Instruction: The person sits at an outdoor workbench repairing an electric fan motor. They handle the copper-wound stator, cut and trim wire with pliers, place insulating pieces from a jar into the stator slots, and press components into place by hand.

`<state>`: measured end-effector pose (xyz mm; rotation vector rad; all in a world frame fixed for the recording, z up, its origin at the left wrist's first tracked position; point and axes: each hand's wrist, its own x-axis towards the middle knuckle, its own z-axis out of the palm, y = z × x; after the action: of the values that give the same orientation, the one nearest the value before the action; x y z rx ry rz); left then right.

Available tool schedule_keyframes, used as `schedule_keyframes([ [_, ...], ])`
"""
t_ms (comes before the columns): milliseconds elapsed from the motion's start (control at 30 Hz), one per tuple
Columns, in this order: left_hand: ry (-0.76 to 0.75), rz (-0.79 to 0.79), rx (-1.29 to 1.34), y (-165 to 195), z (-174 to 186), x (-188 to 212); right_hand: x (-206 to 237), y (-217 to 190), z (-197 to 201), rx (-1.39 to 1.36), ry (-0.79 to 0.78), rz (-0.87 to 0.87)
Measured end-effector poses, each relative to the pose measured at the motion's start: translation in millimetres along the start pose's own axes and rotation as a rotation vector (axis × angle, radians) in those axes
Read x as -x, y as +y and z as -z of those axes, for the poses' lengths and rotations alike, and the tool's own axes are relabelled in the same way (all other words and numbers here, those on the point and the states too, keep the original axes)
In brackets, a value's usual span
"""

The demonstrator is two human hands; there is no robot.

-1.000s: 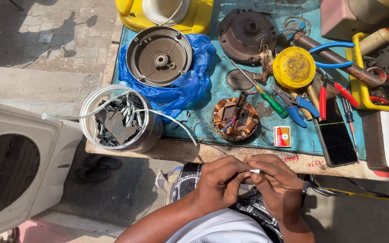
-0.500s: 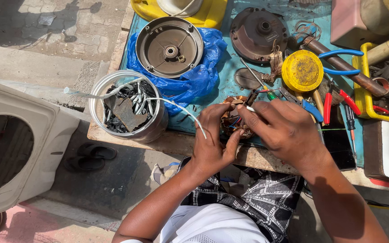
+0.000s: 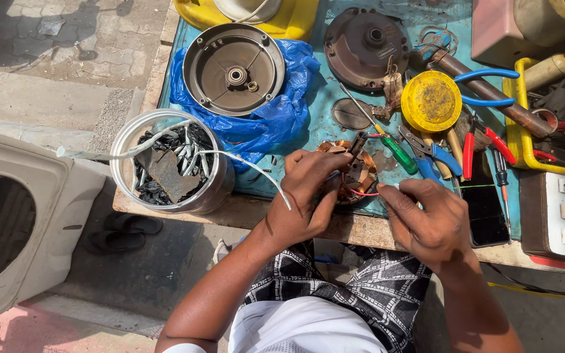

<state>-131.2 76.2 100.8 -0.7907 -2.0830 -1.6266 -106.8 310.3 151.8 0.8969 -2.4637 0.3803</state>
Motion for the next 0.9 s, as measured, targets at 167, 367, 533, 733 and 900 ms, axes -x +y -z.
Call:
schedule_keyframes([
  [167,-0.134,-0.124,-0.16,4,-7,-10,2,-1,-12,-0.096,0.133,-0.132],
  [367,-0.19,-0.128,-0.277,-3,-9,-8,13,-1,-13,-0.261,0.139,-0.263],
  [533,-0.241,-0.164,-0.301,-6,-8,-7,32,2,-12,-0.699,0.286,-0.528],
  [733,-0.266,-0.193,-0.363,-3,-10,-8,36,4,-1,-0.42,0.175,-0.381],
  [900,-0.245,-0.213,-0.354,-4,-10,-8,31,0,-2,-0.442,0.162,-0.393],
])
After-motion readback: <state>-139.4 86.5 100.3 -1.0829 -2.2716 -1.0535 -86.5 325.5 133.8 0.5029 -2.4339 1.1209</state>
